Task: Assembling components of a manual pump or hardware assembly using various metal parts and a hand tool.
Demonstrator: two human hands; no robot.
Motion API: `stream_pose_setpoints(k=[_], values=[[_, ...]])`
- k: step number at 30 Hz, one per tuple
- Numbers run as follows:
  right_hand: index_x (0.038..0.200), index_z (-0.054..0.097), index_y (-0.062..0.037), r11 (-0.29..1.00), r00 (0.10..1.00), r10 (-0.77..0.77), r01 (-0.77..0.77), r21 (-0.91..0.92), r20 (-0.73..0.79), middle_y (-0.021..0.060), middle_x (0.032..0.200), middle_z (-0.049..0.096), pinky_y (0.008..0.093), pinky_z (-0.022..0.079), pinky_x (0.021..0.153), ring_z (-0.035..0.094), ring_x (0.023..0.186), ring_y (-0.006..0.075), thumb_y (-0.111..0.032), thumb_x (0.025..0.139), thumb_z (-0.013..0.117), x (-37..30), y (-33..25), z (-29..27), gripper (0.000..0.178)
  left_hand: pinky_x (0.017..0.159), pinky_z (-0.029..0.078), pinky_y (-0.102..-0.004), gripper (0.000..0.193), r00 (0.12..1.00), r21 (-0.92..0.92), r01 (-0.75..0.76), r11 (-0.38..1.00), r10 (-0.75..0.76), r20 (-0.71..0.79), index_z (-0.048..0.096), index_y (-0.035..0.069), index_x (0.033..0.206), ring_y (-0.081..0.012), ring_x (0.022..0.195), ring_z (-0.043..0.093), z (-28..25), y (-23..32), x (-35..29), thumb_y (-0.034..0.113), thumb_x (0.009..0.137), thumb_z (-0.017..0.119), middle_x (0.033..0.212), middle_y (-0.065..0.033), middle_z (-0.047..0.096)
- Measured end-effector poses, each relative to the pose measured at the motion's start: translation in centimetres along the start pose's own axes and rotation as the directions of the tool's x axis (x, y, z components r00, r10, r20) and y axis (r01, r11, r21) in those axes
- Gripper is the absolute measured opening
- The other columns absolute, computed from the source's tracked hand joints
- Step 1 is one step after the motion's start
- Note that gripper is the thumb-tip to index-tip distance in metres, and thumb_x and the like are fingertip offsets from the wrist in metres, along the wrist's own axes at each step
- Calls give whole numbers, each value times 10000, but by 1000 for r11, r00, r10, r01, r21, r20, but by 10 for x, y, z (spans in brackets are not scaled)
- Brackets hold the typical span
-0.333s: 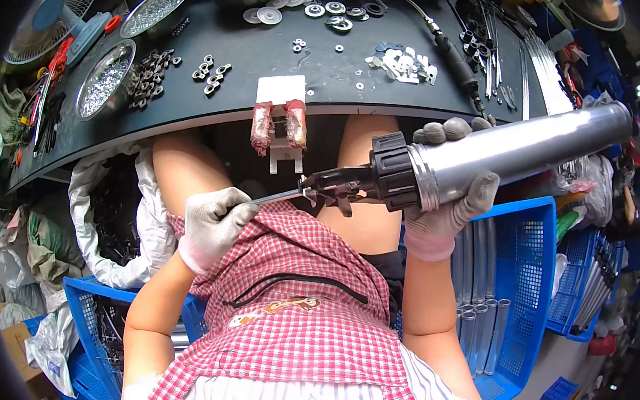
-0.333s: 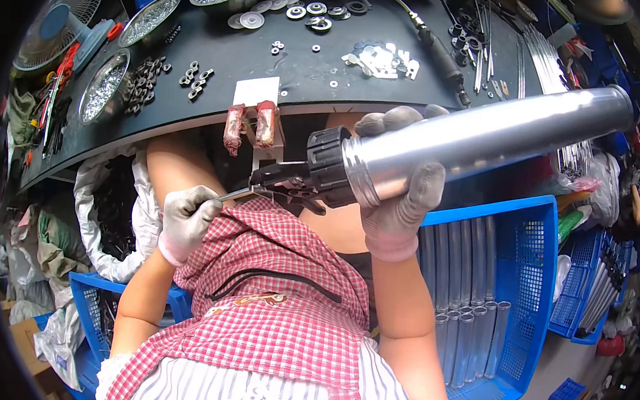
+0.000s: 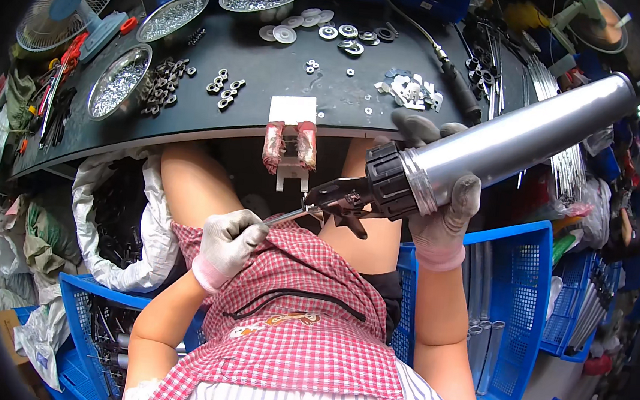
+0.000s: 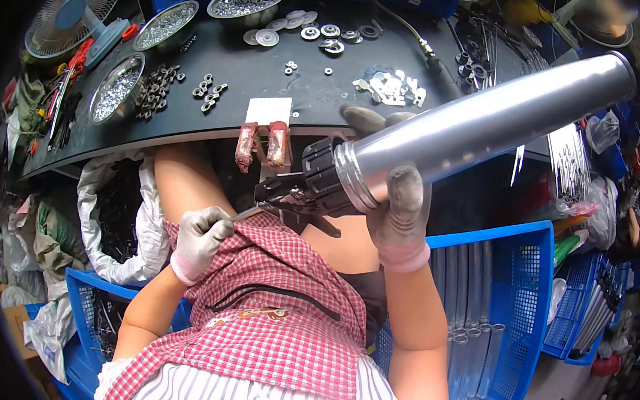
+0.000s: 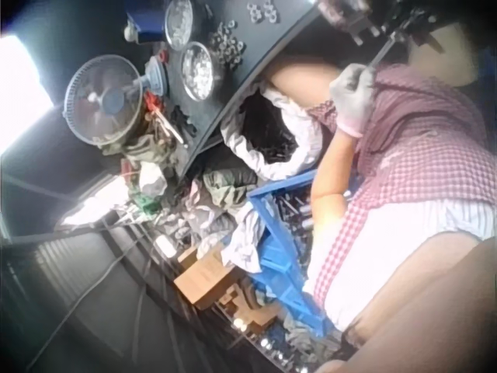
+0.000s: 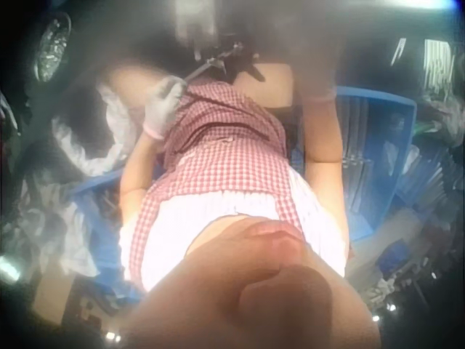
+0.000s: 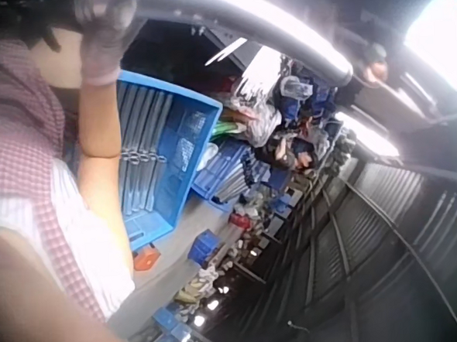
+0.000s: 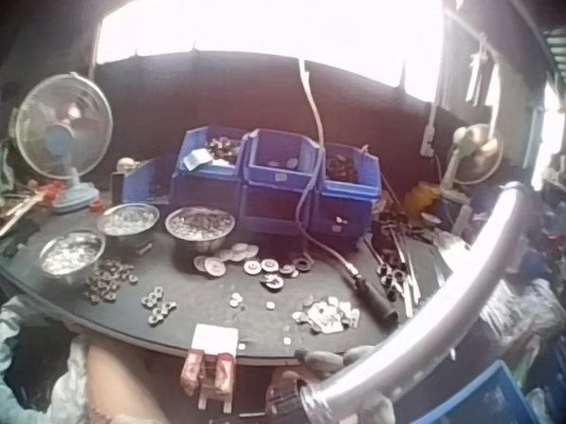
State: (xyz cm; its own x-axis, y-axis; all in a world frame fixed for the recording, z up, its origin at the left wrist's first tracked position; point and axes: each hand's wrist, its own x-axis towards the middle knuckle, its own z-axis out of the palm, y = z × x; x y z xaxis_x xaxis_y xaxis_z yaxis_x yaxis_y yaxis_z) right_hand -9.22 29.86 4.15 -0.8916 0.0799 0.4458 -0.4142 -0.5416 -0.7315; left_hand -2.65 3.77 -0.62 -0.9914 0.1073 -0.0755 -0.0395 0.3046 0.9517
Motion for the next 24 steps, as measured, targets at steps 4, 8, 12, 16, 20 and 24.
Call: stream_pose_setpoints(k=[4, 8, 12, 16, 20, 24], values=[[1277, 372, -81, 971, 968, 235, -230, -57, 93, 206, 1216, 521, 463, 483, 964, 541, 1154, 321, -508, 830, 640, 4, 0, -9, 674, 575, 414, -243, 190, 1000, 41, 25, 999, -25, -1, 621, -23, 724, -72, 606, 493, -5, -2, 0, 125, 836, 584, 627, -18, 568], [1263, 384, -95, 928, 930, 357, -343, -145, 85, 191, 1203, 534, 420, 501, 946, 559, 1130, 304, -542, 771, 693, 3, 7, -12, 733, 560, 388, -230, 280, 993, -63, 104, 993, -99, 71, 627, -5, 750, -56, 604, 468, -11, -18, -4, 247, 870, 619, 636, 12, 558], [1232, 408, -74, 931, 911, 358, -365, -7, 204, 218, 1224, 542, 389, 493, 925, 572, 1107, 280, -498, 755, 734, 2, 11, -10, 716, 565, 382, -229, 367, 981, -85, 139, 987, -125, 148, 633, 5, 795, -54, 617, 455, -6, -21, -9, 359, 891, 613, 656, 31, 542], [1214, 431, -51, 920, 895, 371, -390, 30, 249, 212, 1216, 556, 406, 503, 921, 578, 1108, 267, -523, 745, 732, 6, 8, 0, 730, 587, 373, -223, 401, 977, -230, 168, 959, -132, 165, 611, 23, 749, -56, 626, 468, 18, -28, -11, 389, 911, 588, 664, 16, 560], [1056, 574, 5, 806, 800, 583, -546, -231, 143, 98, 1039, 646, 317, 522, 852, 633, 946, 152, -492, 759, 734, 13, -6, 2, 600, 600, 374, -221, 460, 967, -370, 186, 910, -102, 235, 606, 24, 787, -59, 652, 464, 50, -50, -16, 464, 914, 562, 712, 15, 558], [1018, 626, -19, 690, 733, 666, -534, -489, 139, -1, 902, 617, 230, 465, 719, 560, 795, 74, -277, 811, 691, 6, 17, 2, 337, 751, 444, -272, 458, 854, -215, 177, 960, -41, 518, 567, 25, 1103, -135, 831, 543, 50, -68, -20, 447, 931, 518, 913, -60, 584]])
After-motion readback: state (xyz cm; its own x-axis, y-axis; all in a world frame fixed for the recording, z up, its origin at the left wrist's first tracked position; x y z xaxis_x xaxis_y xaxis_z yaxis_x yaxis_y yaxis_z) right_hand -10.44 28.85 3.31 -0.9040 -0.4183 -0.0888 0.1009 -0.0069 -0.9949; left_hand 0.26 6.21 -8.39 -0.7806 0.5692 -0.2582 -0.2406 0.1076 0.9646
